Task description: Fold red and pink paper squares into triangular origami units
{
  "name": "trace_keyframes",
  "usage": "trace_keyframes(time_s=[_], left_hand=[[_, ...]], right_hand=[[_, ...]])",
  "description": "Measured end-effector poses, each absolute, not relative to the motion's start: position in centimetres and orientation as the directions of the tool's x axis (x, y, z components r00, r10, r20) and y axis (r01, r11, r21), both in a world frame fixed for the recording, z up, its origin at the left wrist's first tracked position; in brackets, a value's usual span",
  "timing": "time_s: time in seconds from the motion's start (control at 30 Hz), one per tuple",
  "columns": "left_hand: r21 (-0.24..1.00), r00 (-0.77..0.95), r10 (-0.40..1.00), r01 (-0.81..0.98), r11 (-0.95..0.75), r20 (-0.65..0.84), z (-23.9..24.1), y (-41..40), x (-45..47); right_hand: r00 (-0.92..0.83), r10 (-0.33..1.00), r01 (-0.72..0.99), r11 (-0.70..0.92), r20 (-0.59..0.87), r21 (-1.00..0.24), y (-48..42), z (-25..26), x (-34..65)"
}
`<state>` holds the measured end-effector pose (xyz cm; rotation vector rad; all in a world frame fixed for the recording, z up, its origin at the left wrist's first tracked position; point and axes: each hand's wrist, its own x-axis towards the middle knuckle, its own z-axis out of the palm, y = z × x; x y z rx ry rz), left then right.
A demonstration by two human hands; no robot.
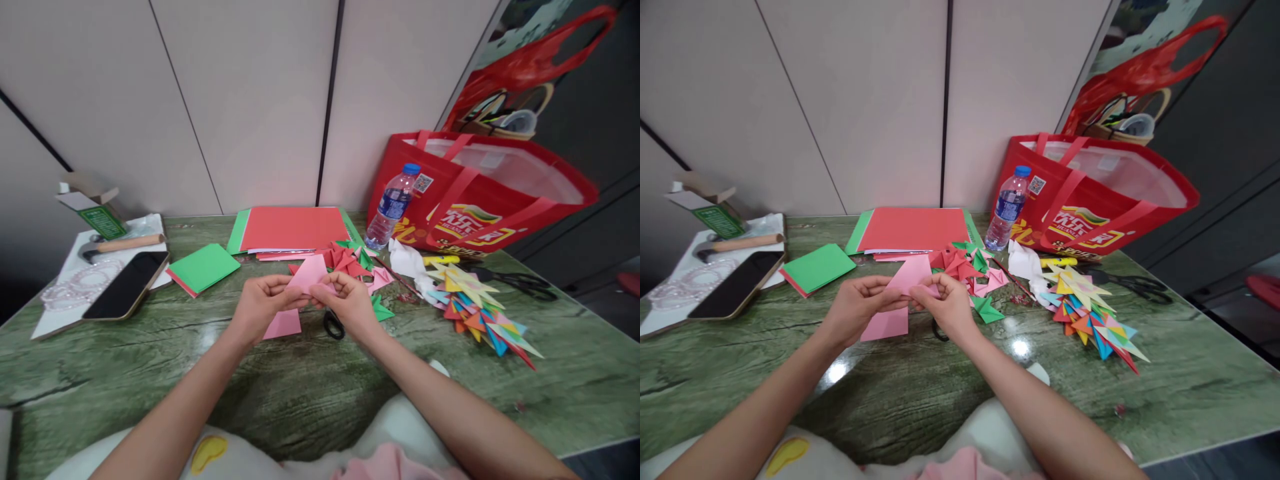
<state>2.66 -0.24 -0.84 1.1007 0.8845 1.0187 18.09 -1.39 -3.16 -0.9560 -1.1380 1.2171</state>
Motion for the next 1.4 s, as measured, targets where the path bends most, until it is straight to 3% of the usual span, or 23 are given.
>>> trace_keyframes(time_s=[0.47, 0.87, 1.2, 1.4], left_hand=[[0.97, 0.254, 0.966, -0.221, 0.104, -0.046, -0.69, -0.53, 2.85], [0.979, 0.23, 0.971, -0.177, 0.105, -0.062, -0.96, -0.63, 3.24], [0.978, 0.261, 0.963, -0.173, 0.12, -0.072, -0.78, -0.8, 3.47], [0.978, 0.256, 0.964, -0.171, 0.119, -0.072, -0.53, -0.72, 3.16]], right_hand=[[0.053, 0.988, -0.244, 0.155, 0.146, -0.957, -1.45, -3.02, 17.88], [0.034, 0.98, -0.171, 0.198, 0.195, -0.965, -1.37, -3.63, 17.64], [0.045, 0.989, -0.114, 0.147, 0.142, -0.983, -1.4, -3.71, 17.66], [0.006, 0.992, -0.209, 0.123, 0.124, -0.97, -1.24, -3.57, 17.75]])
